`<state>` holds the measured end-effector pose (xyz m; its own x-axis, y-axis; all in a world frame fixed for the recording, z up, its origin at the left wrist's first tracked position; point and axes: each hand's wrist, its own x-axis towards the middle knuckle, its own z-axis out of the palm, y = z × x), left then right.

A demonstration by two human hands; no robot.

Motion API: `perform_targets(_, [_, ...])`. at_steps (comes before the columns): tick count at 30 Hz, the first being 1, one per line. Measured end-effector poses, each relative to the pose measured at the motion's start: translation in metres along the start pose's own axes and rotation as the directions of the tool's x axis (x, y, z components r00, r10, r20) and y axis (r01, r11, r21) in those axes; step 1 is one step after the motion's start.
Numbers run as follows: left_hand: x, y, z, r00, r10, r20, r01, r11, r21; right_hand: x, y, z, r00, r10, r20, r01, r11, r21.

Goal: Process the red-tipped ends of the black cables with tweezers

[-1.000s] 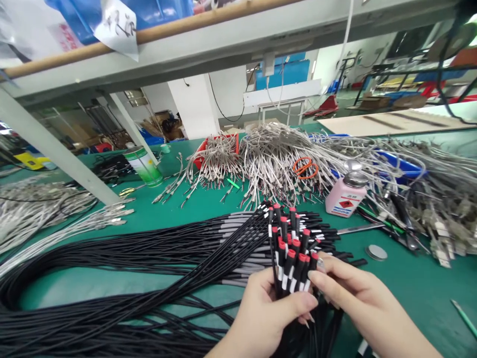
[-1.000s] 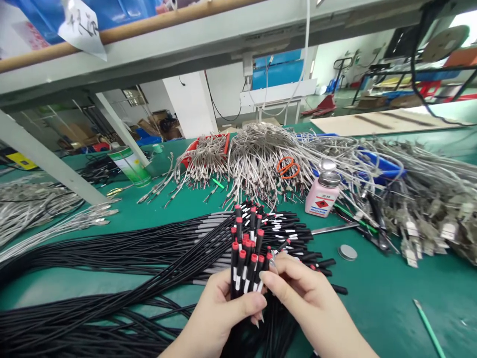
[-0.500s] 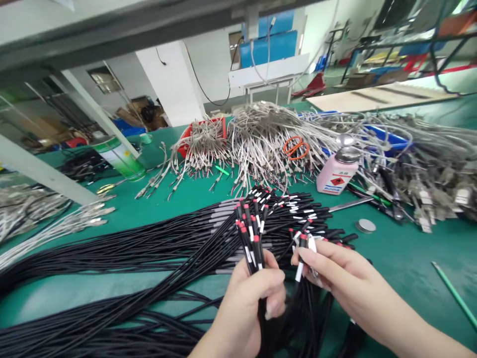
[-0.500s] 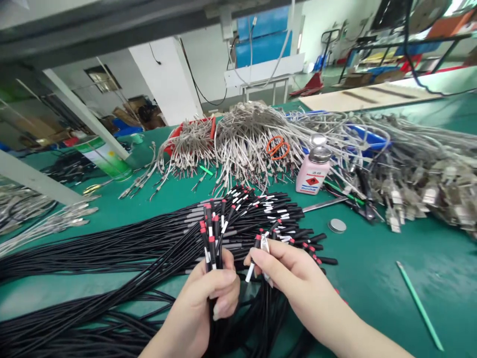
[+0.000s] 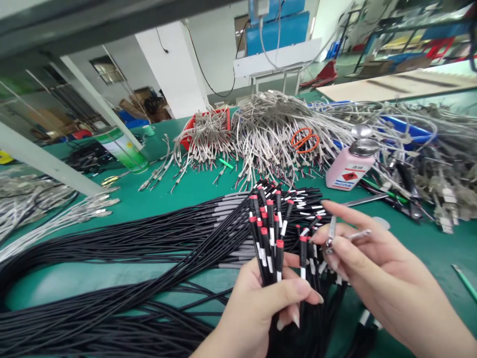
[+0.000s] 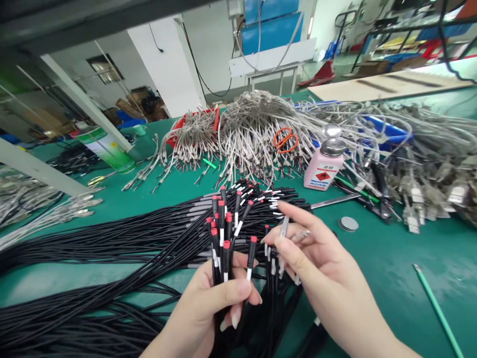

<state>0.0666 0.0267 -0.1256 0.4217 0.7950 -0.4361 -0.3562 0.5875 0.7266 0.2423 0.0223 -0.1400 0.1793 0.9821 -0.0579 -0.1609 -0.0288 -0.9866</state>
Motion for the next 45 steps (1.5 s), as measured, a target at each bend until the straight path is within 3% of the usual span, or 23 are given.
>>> perform_targets(8, [0.000,0.001,-0.001,1.000,-0.014,0.024,0.015,0.999,-0.037,-0.010,-0.010,0.002,0.977,-0.213,0.004,0.207,0.944,-0.257])
perform_targets(13, [-0.001,0.002,-0.001,0.997,0.027,0.070,-0.026,1.000,-0.015,-0.018,-0.005,-0.001,0.968,-0.244,0.067,0.252,0.921,-0.296])
perform_targets(24, [-0.002,0.002,0.001,0.998,-0.006,0.061,0.007,1.000,-0.020,-0.020,-0.002,0.001,0.966,-0.231,0.119,0.258,0.909,-0.328])
perform_targets(30, [-0.002,-0.002,-0.003,0.996,0.003,0.094,0.003,0.997,-0.073,-0.030,-0.002,0.008,0.971,-0.233,-0.044,0.205,0.919,-0.336])
perform_targets(33, [-0.003,-0.003,-0.003,0.993,0.015,0.116,-0.006,0.997,-0.076,-0.032,-0.002,0.008,0.967,-0.247,-0.059,0.209,0.905,-0.370])
perform_targets(38, [-0.005,-0.002,-0.003,0.999,0.007,0.050,-0.002,0.996,-0.091,-0.027,-0.003,0.005,0.937,-0.348,-0.013,0.319,0.873,-0.369])
perform_targets(42, [-0.006,-0.002,-0.004,1.000,0.019,0.021,-0.018,0.998,-0.062,-0.022,0.000,-0.001,0.881,-0.463,0.101,0.460,0.784,-0.417])
perform_targets(45, [-0.006,-0.001,-0.004,1.000,0.027,0.011,-0.026,0.997,-0.078,-0.026,0.002,0.000,0.874,-0.473,0.114,0.476,0.781,-0.405])
